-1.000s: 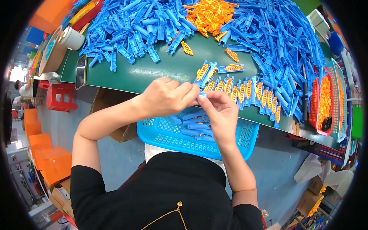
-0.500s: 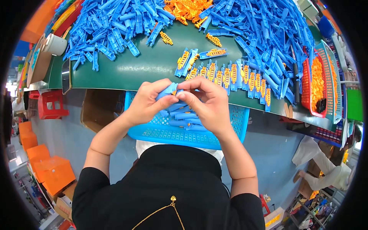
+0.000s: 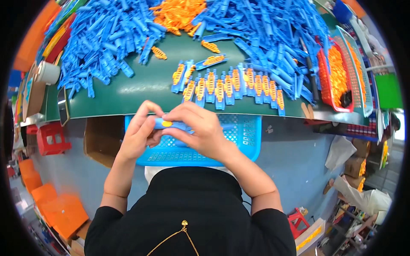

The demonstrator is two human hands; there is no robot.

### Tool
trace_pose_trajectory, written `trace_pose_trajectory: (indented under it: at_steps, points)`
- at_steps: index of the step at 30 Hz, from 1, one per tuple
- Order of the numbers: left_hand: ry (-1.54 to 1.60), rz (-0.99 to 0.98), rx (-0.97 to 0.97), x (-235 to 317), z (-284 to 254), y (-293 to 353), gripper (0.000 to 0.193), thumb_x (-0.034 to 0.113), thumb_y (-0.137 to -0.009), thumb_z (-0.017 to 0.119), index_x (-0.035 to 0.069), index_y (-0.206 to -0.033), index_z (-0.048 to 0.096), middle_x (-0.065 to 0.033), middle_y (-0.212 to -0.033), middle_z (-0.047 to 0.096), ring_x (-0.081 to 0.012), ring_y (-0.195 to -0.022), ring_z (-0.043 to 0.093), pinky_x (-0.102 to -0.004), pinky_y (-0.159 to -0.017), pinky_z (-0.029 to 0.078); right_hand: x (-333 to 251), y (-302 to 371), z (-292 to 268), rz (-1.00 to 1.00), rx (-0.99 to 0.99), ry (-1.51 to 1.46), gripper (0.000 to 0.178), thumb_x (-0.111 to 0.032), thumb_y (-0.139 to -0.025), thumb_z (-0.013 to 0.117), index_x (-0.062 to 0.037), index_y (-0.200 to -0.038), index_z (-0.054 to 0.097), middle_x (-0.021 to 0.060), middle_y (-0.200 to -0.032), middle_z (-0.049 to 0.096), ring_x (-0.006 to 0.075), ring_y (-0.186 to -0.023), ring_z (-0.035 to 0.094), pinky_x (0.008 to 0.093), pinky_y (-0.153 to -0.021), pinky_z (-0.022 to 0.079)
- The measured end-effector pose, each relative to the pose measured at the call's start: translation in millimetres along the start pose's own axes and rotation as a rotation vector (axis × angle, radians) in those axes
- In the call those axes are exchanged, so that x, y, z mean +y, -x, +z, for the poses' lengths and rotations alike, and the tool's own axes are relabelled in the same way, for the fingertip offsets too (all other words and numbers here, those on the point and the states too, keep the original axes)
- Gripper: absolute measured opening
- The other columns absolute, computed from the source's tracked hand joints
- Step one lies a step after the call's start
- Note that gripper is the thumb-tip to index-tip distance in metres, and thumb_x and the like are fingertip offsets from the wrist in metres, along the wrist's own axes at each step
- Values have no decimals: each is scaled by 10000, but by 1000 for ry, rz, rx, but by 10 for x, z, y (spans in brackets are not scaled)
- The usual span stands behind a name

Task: Assembling small orange components into blue plastic tubes at a factory workbench.

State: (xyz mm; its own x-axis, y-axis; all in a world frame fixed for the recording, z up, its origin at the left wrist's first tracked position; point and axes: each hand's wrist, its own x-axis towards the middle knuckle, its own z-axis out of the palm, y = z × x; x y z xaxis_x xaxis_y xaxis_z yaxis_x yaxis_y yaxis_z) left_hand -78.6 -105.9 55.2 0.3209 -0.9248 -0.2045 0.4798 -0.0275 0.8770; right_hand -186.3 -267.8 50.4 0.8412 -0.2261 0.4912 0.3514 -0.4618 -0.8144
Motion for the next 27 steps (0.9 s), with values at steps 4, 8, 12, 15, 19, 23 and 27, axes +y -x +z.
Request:
trace_pose_trajectory:
  at_steps: [4, 8, 12, 15, 19, 23, 27]
  points:
    - [-601, 540, 197, -214, -24, -54, 243, 104, -864, 616, 26, -1070, 515, -74, -881, 598, -102, -659, 548, -234, -547, 431, -12, 51, -16, 98, 37, -34, 264, -63, -666, 776, -5, -888, 646, 106, -819, 650, 209, -714, 620, 289, -633, 489]
    - [-789, 560, 183, -79, 63, -39, 157, 84, -818, 657, -6, -930, 592, -114, -827, 613, -167, -680, 591, -266, -578, 447, -82, 90, -104, 196, -33, -77, 216, -79, -715, 740, 11, -887, 643, 117, -803, 644, 199, -693, 619, 272, -590, 474]
    - [-1228, 463, 3, 172, -199, -347, 95, 97, -811, 623, 14, -856, 612, -88, -765, 599, -278, -751, 570, -351, -664, 454, 135, 35, -405, 191, -193, 182, 152, -142, -804, 662, -24, -900, 658, 98, -817, 645, 211, -748, 612, 309, -655, 471]
    - [-1439, 553, 90, 236, -219, -589, 181, 61, -766, 636, 40, -940, 590, -98, -918, 580, -309, -897, 536, -379, -764, 442, 378, -329, -852, 280, 72, 580, 168, -179, -824, 629, -40, -911, 667, 87, -838, 649, 239, -781, 590, 344, -693, 463]
    - [-1520, 616, 82, 221, -167, -809, 361, 64, -722, 676, 35, -1050, 527, -115, -1073, 520, -311, -994, 502, -387, -842, 424, 787, -661, -1229, 169, 133, 1103, 167, -170, -793, 639, -49, -904, 667, 87, -873, 652, 262, -859, 570, 357, -731, 456]
    - [-1449, 603, 214, 140, -275, -918, 349, 74, -726, 683, 18, -1026, 515, -129, -1009, 528, -314, -953, 506, -385, -816, 421, 993, -769, -1303, 155, 3, 1289, 170, -140, -765, 639, -51, -908, 667, 82, -898, 652, 276, -903, 562, 366, -759, 456]
    - [-1385, 657, 294, 89, -373, -932, 284, 29, -739, 656, 22, -990, 523, -123, -926, 554, -299, -867, 534, -378, -741, 440, 886, -787, -1293, 72, 122, 1100, 157, -118, -807, 601, -42, -938, 640, 94, -873, 645, 276, -872, 577, 364, -770, 447]
